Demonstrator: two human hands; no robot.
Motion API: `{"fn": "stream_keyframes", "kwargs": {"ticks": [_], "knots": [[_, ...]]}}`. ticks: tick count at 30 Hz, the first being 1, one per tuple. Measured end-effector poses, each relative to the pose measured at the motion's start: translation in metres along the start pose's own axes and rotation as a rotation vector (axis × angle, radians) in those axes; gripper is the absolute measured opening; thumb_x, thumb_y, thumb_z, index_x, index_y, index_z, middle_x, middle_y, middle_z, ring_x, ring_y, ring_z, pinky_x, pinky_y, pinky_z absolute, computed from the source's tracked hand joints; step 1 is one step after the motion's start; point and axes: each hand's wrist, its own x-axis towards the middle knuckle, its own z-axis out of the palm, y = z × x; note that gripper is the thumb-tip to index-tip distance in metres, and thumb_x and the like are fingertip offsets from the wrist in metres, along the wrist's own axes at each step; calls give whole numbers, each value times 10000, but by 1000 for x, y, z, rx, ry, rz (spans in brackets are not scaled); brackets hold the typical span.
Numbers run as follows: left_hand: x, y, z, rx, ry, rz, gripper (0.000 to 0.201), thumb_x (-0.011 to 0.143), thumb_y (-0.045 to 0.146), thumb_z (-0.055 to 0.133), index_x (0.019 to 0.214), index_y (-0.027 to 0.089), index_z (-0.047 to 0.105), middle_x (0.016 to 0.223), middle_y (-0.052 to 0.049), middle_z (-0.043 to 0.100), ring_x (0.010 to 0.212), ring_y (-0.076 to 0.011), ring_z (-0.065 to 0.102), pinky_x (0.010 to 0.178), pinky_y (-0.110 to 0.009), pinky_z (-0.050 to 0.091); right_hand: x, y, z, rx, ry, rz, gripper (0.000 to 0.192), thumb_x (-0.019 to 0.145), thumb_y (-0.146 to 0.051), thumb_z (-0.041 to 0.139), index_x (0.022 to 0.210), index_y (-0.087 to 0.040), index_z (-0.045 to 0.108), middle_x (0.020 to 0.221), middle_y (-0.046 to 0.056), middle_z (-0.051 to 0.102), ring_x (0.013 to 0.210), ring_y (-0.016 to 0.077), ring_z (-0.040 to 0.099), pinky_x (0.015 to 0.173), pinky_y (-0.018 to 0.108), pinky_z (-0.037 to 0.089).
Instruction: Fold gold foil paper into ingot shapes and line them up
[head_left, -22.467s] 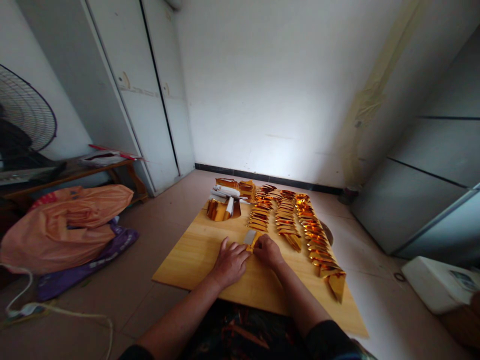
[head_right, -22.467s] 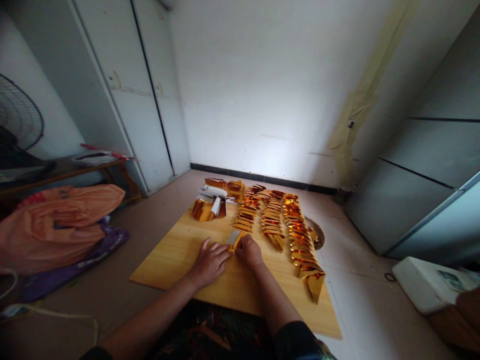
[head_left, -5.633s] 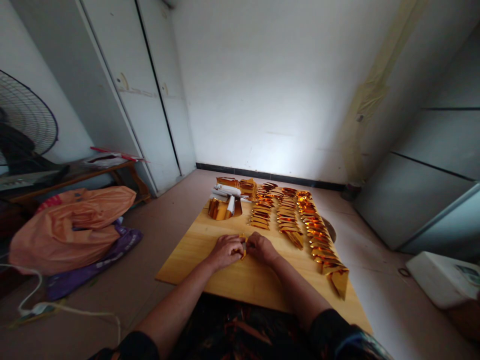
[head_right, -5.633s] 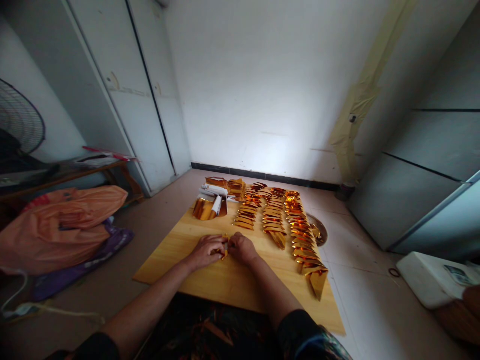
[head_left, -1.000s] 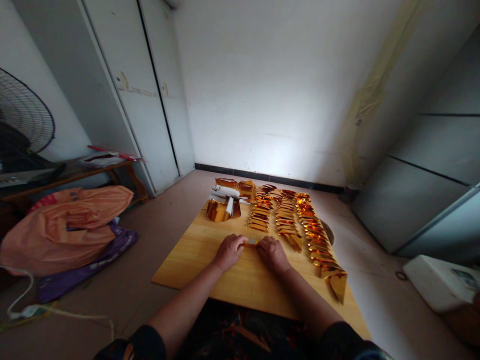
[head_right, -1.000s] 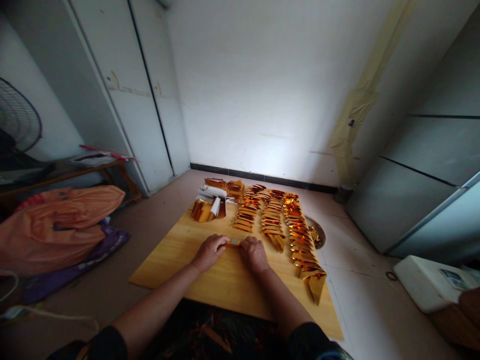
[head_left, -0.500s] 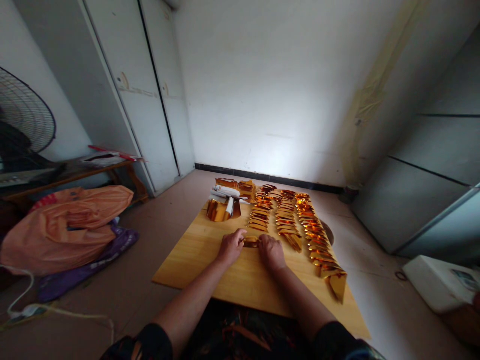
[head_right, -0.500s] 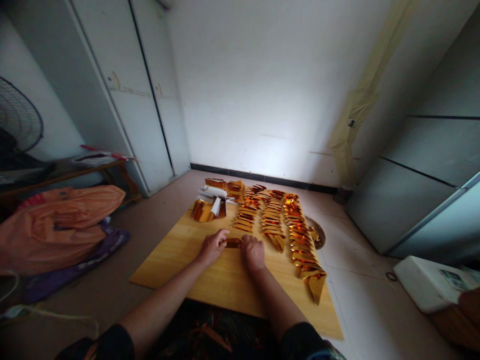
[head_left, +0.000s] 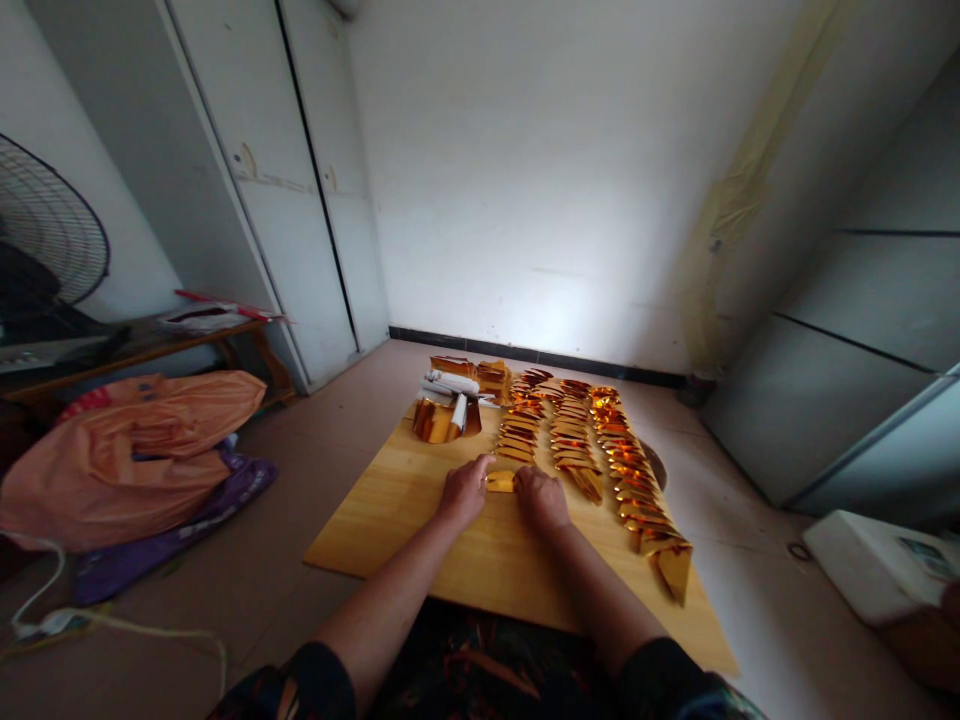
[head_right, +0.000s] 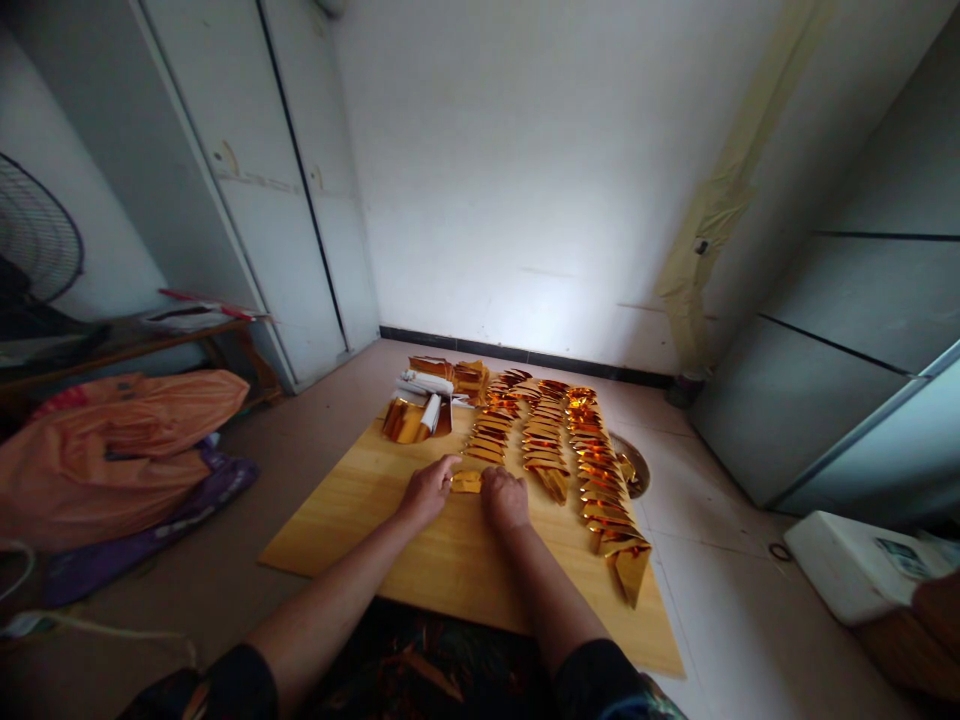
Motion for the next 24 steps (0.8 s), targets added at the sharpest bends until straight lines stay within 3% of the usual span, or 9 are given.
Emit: {"fn": "stream_keyframes", "kwargs": {"ticks": [10, 16, 24], "knots": [[7, 8, -1, 172, -107, -94, 471, 830, 42, 432, 1256, 240, 450, 1035, -63, 675, 907, -199, 642, 764, -283, 438, 2, -1, -7, 42, -32, 84, 225, 934, -291, 426, 921, -230, 641, 934, 42, 703, 826, 160, 651, 724, 268, 389], [7, 11, -1, 246, -126, -134, 438, 852, 82, 441, 1258, 248, 445, 1060, -61, 643, 943, -181, 620, 802, -271, 432, 1, -3, -5, 6, -28, 81, 212, 923, -293, 436, 949, -249, 642, 945, 34, 692, 814, 158, 643, 749, 272, 386], [1, -4, 2, 216, -115, 69, 382, 851, 73, 414, 1037, 301, 658, 935, -14, 597, 873, -145, 588, 774, -240, 417, -2, -1, 3, -19, 68, 31, 228, 918, -280, 438, 880, -217, 654, 890, 45, 675, 755, 160, 633, 707, 271, 366]]}}
